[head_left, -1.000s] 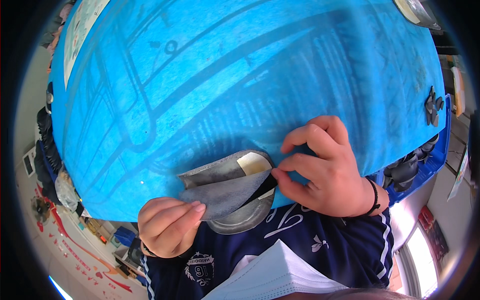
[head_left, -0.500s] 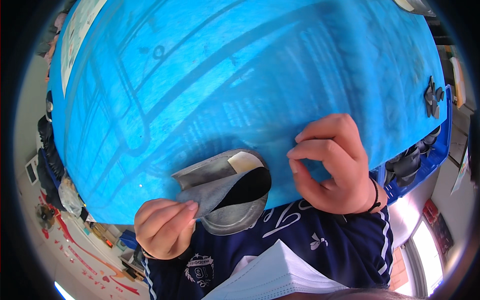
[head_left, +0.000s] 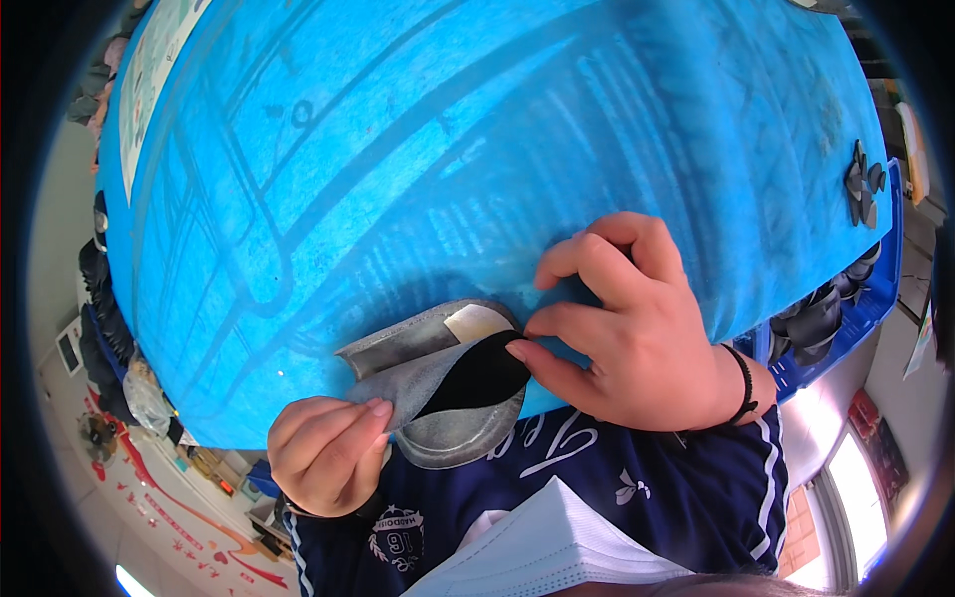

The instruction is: Inspecting and demonstrating the flexibility of shoe heel components at a workstation.

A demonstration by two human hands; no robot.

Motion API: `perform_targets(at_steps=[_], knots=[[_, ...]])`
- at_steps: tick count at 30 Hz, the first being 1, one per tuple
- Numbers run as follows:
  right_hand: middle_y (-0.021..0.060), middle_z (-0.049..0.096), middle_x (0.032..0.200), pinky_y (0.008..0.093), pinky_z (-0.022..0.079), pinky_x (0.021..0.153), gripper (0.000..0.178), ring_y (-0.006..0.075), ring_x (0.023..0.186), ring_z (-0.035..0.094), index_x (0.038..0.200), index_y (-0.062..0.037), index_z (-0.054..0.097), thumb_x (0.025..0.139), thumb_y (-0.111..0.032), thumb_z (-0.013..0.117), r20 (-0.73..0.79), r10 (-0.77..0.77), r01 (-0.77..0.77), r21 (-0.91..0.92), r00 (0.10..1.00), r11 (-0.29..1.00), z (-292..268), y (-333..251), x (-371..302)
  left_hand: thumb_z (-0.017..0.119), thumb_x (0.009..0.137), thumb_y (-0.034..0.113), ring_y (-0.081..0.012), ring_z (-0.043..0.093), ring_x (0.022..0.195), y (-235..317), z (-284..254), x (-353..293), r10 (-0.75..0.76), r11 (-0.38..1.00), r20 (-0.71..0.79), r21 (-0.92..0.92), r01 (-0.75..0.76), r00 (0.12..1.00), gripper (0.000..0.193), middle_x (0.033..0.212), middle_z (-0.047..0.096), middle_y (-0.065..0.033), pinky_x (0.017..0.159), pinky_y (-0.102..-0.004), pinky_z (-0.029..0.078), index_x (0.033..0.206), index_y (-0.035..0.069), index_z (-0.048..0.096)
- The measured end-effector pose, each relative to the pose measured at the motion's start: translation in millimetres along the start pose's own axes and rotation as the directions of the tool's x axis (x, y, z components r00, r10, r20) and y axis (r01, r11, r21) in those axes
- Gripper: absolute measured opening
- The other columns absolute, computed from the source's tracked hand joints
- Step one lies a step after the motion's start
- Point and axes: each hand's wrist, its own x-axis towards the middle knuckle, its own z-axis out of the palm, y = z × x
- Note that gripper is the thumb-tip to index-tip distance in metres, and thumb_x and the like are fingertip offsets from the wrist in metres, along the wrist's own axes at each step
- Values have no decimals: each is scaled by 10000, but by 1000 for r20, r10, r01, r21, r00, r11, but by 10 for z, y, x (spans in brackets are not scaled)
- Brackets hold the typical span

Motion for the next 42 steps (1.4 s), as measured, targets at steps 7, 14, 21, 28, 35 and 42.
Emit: perform_targets(at_steps=[7,14,21,28,35,42], knots=[[29,540,857,347,398,690,176,273,820,462,625,-72,597,521,-97,736,-3,49,-49,-17,999,999,1,0,58,675,553,6,-179,554,530,3,11,42,-13,1000,29,-6,13,1000,261,704,620,-80,472,-256,418,812,-5,641],[26,527,818,331,404,654,173,242,774,483,616,-75,577,529,-63,726,-44,55,-57,-45,998,997,22,0,72,683,559,10,-181,557,540,22,19,47,-13,1000,30,-6,13,999,257,715,624,-73,476,-258,421,812,3,643],[58,515,794,303,418,593,202,219,693,515,700,-53,542,588,22,692,-154,68,-73,-28,986,997,19,58,49,688,571,12,-189,550,543,29,49,17,-79,996,21,-28,79,997,243,698,611,-69,485,-275,425,810,5,644],[105,516,814,279,436,590,165,217,694,545,739,-15,535,668,40,673,-198,73,-56,88,977,995,-46,69,69,688,620,11,-208,563,595,-77,70,26,-211,972,-26,-114,207,977,176,688,605,-64,533,-291,432,788,24,637],[106,514,787,329,417,566,149,257,673,517,740,-22,524,684,9,660,-321,9,33,123,947,992,21,23,120,658,775,136,-203,561,676,-460,21,-123,-292,716,-197,-694,77,936,140,807,600,-98,867,-546,431,778,14,590],[124,520,777,332,436,617,129,278,706,535,735,2,517,700,31,637,-400,-76,109,59,913,992,50,33,31,466,904,211,-182,552,905,-443,64,-69,-383,580,-387,-807,-107,839,249,1000,571,-69,801,-313,462,1098,57,491]])
